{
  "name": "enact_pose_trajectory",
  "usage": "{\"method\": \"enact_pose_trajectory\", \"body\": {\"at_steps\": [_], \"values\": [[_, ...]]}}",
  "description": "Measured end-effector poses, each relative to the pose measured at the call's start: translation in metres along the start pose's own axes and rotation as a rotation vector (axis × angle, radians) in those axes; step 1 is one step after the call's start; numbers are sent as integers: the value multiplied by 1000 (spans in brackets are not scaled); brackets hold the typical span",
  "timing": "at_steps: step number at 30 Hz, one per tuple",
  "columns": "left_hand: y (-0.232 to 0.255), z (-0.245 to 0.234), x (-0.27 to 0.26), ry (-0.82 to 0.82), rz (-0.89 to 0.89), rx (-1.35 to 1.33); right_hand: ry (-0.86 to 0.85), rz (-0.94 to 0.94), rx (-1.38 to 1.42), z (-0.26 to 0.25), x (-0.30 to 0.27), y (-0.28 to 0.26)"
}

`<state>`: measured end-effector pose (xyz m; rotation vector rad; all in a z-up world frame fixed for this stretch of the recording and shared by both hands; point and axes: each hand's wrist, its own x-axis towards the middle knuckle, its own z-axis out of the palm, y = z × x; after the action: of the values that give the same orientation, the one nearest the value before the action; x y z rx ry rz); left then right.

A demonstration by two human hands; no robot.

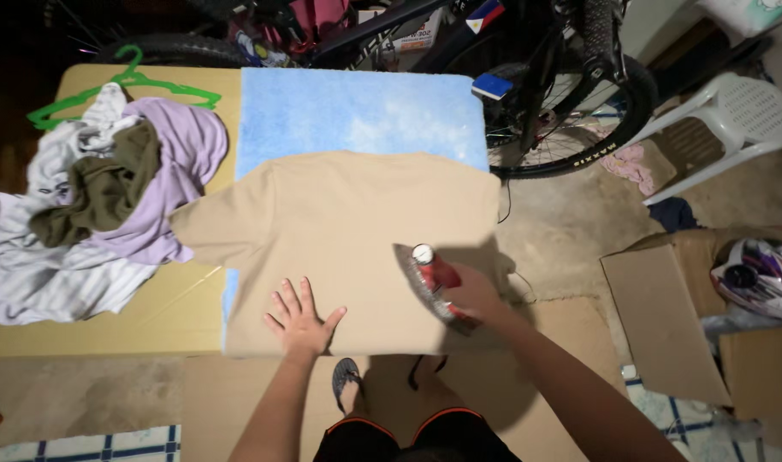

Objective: The person irons a beige t-shirt on a makeshift ironing board using a red electric iron. They smooth the fabric, flip the shirt, and iron both sides before placing it on a green hanger.

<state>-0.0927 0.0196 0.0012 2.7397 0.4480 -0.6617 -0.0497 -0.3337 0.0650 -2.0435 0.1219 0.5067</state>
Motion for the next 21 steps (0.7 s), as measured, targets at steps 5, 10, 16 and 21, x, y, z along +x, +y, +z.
{"method": "enact_pose_trajectory", "body": {"at_steps": [5,10,16,21], "values": [[-42,-27,1,-124,-24,31,397,102,-423,24,-22,-7],[-47,-25,8,-206,-16,51,147,9,-695,10,-33,-16],[-49,-26,8,-203,-56,7,782,254,-423,38,-37,5],[-29,-34,5,-211,-211,-52,515,258,-553,1,-59,21]]}}
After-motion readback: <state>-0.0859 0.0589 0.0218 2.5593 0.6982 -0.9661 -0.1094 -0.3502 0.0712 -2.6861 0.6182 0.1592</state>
